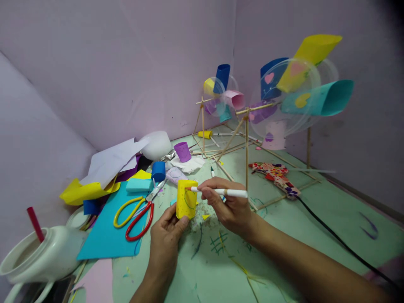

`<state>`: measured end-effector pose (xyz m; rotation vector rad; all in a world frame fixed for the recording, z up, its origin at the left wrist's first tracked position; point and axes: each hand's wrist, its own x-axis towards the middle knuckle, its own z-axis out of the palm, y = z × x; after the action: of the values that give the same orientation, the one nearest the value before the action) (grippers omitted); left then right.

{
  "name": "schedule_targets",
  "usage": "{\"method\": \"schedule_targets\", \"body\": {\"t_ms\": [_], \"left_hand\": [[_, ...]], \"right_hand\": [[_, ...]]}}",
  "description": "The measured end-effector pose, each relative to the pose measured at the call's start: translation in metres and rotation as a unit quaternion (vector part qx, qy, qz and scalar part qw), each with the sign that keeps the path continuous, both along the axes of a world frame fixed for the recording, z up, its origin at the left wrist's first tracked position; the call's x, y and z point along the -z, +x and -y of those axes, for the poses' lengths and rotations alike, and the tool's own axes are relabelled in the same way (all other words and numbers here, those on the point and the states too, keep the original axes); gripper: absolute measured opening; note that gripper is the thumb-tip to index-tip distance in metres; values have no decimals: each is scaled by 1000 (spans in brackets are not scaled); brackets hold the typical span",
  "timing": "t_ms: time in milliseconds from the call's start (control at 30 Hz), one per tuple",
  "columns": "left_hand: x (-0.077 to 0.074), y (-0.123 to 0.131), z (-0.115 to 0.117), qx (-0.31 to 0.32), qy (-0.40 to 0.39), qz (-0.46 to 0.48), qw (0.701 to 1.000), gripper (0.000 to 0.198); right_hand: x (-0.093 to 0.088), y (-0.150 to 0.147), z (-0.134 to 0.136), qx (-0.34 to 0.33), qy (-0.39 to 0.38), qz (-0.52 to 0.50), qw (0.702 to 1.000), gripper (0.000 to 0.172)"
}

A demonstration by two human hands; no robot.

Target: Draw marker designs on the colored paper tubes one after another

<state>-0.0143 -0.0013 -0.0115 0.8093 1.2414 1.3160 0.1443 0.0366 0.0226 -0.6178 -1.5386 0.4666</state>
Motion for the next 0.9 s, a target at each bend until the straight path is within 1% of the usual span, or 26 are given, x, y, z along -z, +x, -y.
{"method": "schedule_targets", "body": {"t_ms": [100, 233, 367, 467, 600, 733, 800, 900], "left_hand": [[1, 0, 0, -7, -3, 6, 1000, 59], [4, 0, -1, -5, -11, 30, 999, 62], [3, 1, -1, 5, -6, 47, 999, 60], [0, 3, -1, 1, -12, 59, 998, 54], [-5, 4, 0, -5, -19, 73, 997, 49], [-6, 3, 0, 26, -31, 95, 995, 48], [-5, 2, -1, 41, -23, 107, 993, 47], [-4, 1, -1, 47, -15, 116, 992, 44]], "right_hand": [[1, 1, 0, 4, 8, -6, 1000, 11], [4, 2, -1, 8, -33, -39, 999, 13], [5, 2, -2, 8, -57, -32, 998, 13], [6, 3, -2, 9, -61, -56, 997, 14], [7, 3, -2, 8, -76, -47, 996, 15], [9, 3, -5, 12, -93, -93, 991, 19], [9, 2, -7, 14, -102, -96, 990, 20], [10, 2, -7, 4, -107, -89, 990, 19]]}}
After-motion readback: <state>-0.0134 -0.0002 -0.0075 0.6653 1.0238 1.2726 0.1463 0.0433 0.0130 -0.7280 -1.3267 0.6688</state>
